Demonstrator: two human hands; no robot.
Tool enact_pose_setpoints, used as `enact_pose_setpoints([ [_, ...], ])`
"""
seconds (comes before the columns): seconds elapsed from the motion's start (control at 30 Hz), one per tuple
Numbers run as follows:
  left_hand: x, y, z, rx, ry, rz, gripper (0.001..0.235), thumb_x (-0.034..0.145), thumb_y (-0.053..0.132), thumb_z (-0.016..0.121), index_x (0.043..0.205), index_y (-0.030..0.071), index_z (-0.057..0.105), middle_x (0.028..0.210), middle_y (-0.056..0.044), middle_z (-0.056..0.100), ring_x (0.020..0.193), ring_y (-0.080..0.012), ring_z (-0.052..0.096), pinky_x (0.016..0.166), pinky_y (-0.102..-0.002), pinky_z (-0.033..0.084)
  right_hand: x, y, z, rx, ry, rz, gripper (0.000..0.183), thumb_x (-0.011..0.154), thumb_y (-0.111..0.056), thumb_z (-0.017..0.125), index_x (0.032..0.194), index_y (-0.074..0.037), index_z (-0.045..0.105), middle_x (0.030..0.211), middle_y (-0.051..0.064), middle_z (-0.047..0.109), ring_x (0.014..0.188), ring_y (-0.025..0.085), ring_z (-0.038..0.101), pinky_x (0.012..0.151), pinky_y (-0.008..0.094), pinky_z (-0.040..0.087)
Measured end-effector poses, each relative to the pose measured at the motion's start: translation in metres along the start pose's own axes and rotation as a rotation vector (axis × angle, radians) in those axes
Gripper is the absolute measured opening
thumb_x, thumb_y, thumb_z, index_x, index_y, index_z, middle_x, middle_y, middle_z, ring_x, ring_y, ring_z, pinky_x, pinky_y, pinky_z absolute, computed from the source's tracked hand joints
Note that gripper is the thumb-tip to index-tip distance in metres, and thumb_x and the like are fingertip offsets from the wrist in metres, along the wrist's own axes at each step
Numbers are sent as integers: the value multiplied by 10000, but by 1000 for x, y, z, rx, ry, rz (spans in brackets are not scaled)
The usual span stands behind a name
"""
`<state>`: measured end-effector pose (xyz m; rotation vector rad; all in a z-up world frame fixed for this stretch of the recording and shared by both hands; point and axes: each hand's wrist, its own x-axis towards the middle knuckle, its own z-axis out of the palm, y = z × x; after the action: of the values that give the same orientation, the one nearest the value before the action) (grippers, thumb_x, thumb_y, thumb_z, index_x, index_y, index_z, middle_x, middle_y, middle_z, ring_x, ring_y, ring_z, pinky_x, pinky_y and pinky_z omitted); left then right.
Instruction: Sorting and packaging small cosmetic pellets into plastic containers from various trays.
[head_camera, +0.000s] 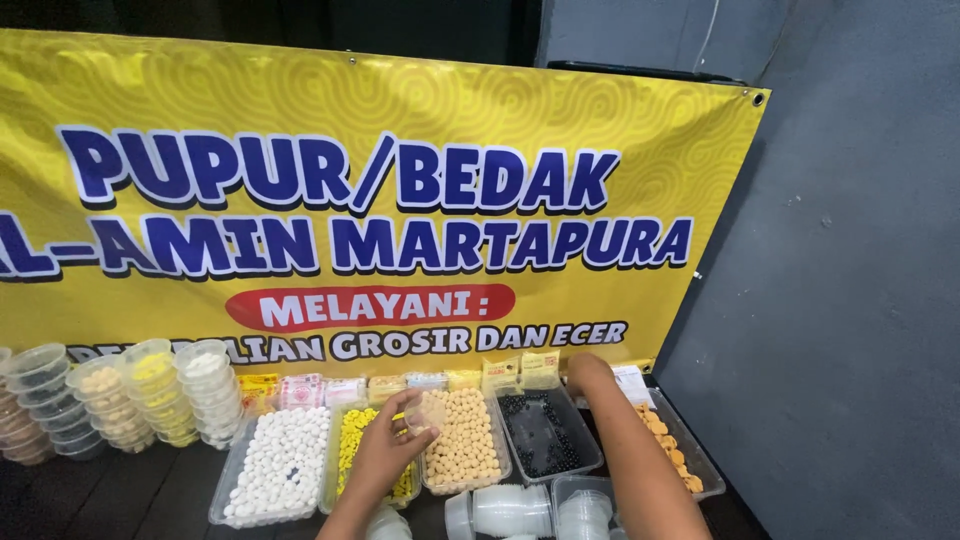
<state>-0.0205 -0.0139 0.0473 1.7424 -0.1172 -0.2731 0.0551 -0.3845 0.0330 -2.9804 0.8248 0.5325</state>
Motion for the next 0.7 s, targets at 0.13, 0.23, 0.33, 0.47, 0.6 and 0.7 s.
enact_pose_setpoints([
  [0.13,-2,5,0,11,0,-44,630,816,140,822,1382,304,600,1523,-31,574,1293,-257,656,996,-442,637,-14,-1,-8,-8,41,-116,499,776,-24,652,1248,-177,701,1037,69,762,848,246,713,703,340,585],
  [0.23,2,-1,0,-10,-4,-17,612,805,132,831,1358,282,617,1553,29,548,1324,-236,634,1013,-436,625,-5,5,-1,48,104,-127,461,835,-21,603,1247,-196,713,1109,90,757,968,284,729,814,379,604],
  [0.33,3,0,0,11,-10,0,634,806,148,822,1385,268,596,1553,36,545,1333,-222,620,1040,-429,604,-1,9,1,243,193,-109,311,931,-72,538,1137,-184,741,909,130,710,764,303,665,626,403,540],
  [0.47,2,-4,0,45,0,-23,645,801,165,834,1386,293,594,1535,-2,562,1313,-221,634,989,-427,640,10,19,7,261,234,-109,354,842,-34,628,1126,-203,758,952,91,752,826,268,701,711,372,570],
  [0.6,0,0,-1,51,-8,-21,660,800,180,833,1400,303,586,1533,-16,565,1314,-236,643,1035,-449,595,18,24,9,258,232,-57,378,876,34,542,1179,-51,753,1004,180,739,756,311,687,640,396,555],
  [0.7,-2,3,0,3,-6,-37,647,818,116,814,1401,282,589,1542,-38,547,1313,-262,629,1027,-430,619,-36,6,-6,-91,149,18,460,929,-445,688,1383,-425,609,1174,-39,721,1043,169,698,850,340,573],
])
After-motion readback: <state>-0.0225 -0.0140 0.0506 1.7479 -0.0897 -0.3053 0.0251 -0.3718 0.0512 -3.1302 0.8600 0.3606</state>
